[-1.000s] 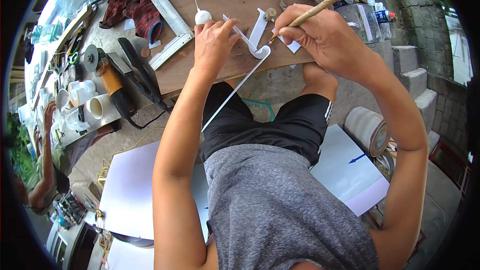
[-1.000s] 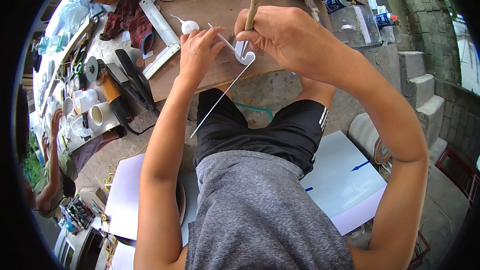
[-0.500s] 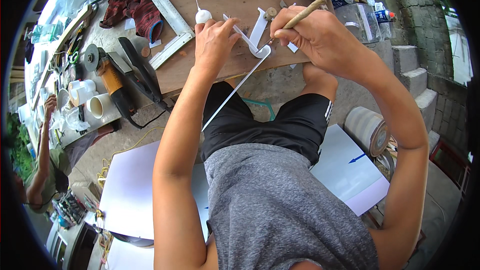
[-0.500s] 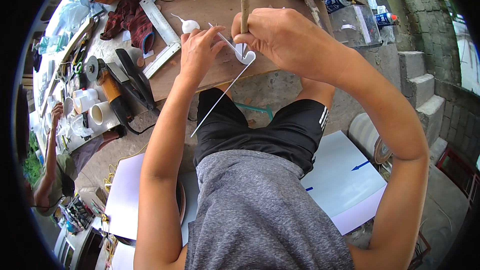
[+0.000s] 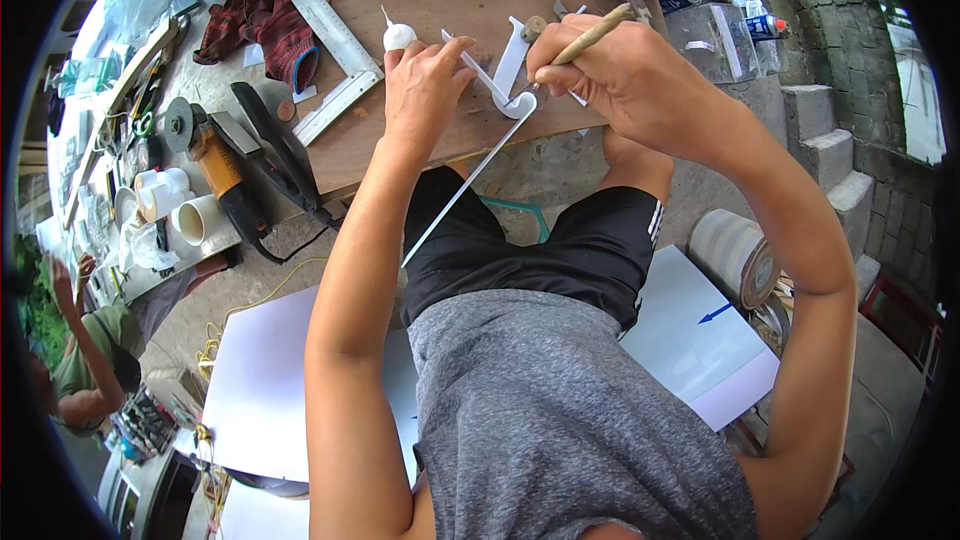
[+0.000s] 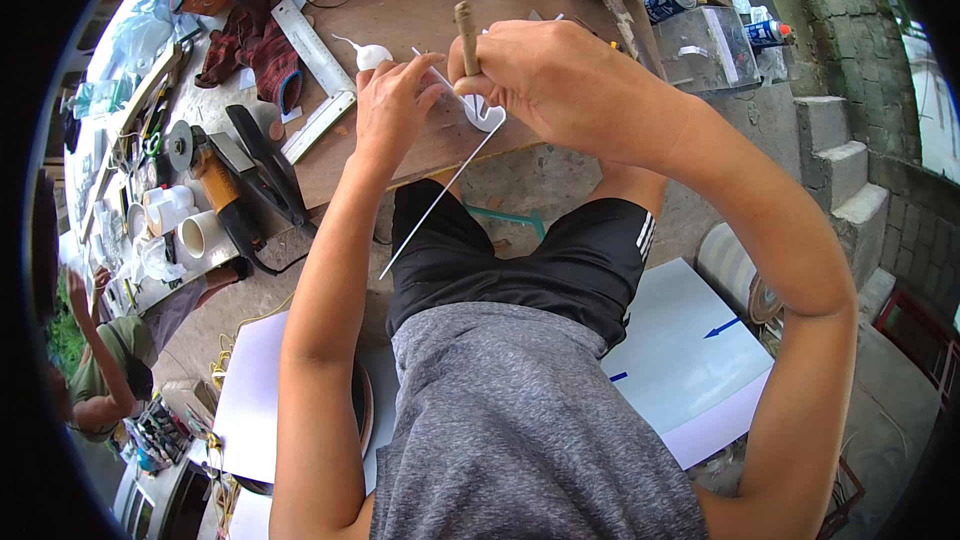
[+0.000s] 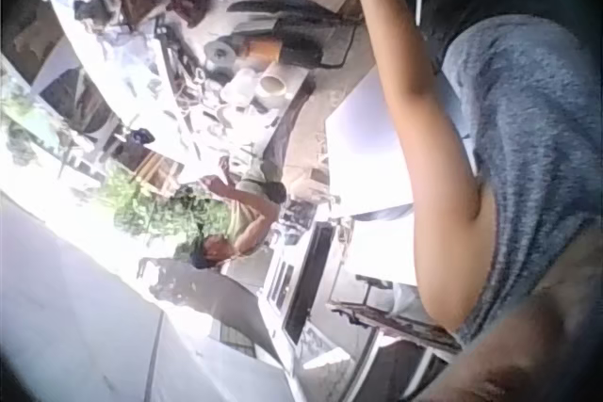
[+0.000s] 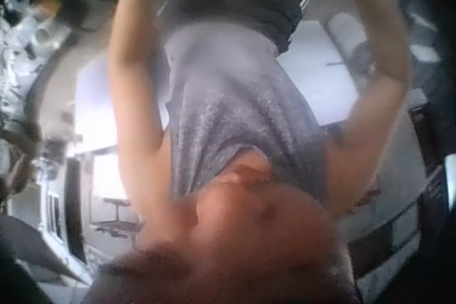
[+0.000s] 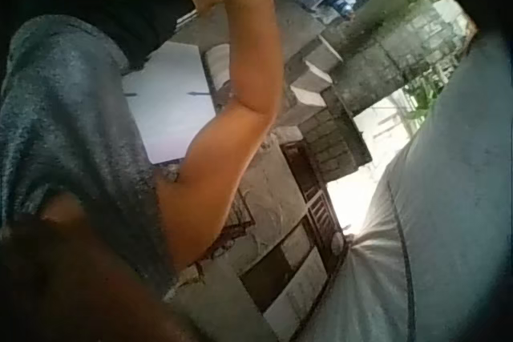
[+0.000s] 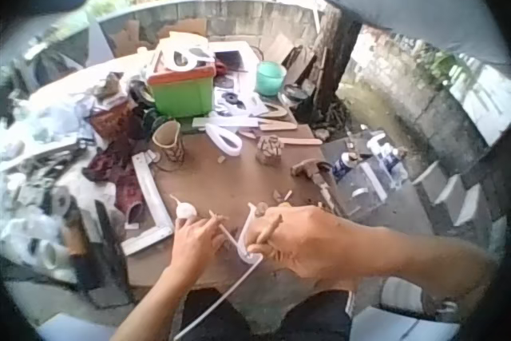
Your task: Assembling 3D acrylic letters using adhesive and a wooden applicator stick.
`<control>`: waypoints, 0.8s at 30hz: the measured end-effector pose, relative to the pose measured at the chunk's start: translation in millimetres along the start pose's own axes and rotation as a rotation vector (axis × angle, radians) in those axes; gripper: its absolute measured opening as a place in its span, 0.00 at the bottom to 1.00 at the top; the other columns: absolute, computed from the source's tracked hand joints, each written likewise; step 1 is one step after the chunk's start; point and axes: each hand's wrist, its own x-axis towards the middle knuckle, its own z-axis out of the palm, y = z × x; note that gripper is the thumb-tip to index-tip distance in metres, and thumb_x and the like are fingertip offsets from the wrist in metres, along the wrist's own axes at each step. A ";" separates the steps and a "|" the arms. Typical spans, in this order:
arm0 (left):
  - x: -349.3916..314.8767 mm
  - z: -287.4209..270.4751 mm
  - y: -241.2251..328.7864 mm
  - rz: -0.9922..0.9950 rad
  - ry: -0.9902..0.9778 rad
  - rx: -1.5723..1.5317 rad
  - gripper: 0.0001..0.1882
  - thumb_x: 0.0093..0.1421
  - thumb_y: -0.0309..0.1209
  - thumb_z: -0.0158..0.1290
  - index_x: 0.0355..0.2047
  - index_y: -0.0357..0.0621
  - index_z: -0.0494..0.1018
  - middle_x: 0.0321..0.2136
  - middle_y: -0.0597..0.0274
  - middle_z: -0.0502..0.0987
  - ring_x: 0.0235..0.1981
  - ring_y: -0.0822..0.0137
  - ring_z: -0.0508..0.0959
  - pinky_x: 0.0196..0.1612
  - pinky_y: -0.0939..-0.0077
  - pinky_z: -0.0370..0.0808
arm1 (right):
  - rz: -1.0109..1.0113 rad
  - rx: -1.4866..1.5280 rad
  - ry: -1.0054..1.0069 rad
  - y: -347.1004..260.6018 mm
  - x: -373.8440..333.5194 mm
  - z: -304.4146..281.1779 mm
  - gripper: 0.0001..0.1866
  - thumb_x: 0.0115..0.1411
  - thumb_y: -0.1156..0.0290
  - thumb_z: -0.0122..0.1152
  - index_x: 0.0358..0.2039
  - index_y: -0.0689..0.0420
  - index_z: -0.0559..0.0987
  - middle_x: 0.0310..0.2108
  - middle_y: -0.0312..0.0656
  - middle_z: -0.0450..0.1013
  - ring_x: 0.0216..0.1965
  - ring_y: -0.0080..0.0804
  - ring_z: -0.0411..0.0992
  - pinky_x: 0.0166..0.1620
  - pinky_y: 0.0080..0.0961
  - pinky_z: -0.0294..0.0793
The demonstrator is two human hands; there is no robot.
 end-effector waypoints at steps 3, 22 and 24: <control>0.8 -2.5 2.1 -0.007 -0.020 -0.025 0.19 0.56 0.33 0.64 0.49 0.51 0.79 0.34 0.61 0.85 0.42 0.56 0.80 0.51 0.60 0.68 | -0.034 0.056 0.035 -2.3 0.1 2.4 0.07 0.67 0.69 0.60 0.39 0.59 0.76 0.27 0.49 0.71 0.31 0.51 0.73 0.35 0.42 0.71; -1.8 -2.6 0.8 -0.013 -0.014 -0.018 0.19 0.55 0.31 0.66 0.48 0.52 0.79 0.30 0.65 0.83 0.39 0.59 0.79 0.49 0.60 0.68 | -0.083 0.077 0.128 -12.6 -2.3 -28.5 0.06 0.65 0.74 0.62 0.40 0.60 0.77 0.30 0.47 0.72 0.32 0.49 0.73 0.36 0.41 0.72; -2.8 -0.8 -0.5 -0.003 -0.011 -0.019 0.18 0.56 0.32 0.65 0.48 0.52 0.79 0.30 0.65 0.83 0.40 0.59 0.79 0.49 0.60 0.68 | -0.044 0.079 0.064 -9.5 -7.6 -21.9 0.06 0.64 0.74 0.63 0.40 0.61 0.77 0.30 0.47 0.73 0.33 0.48 0.73 0.37 0.41 0.72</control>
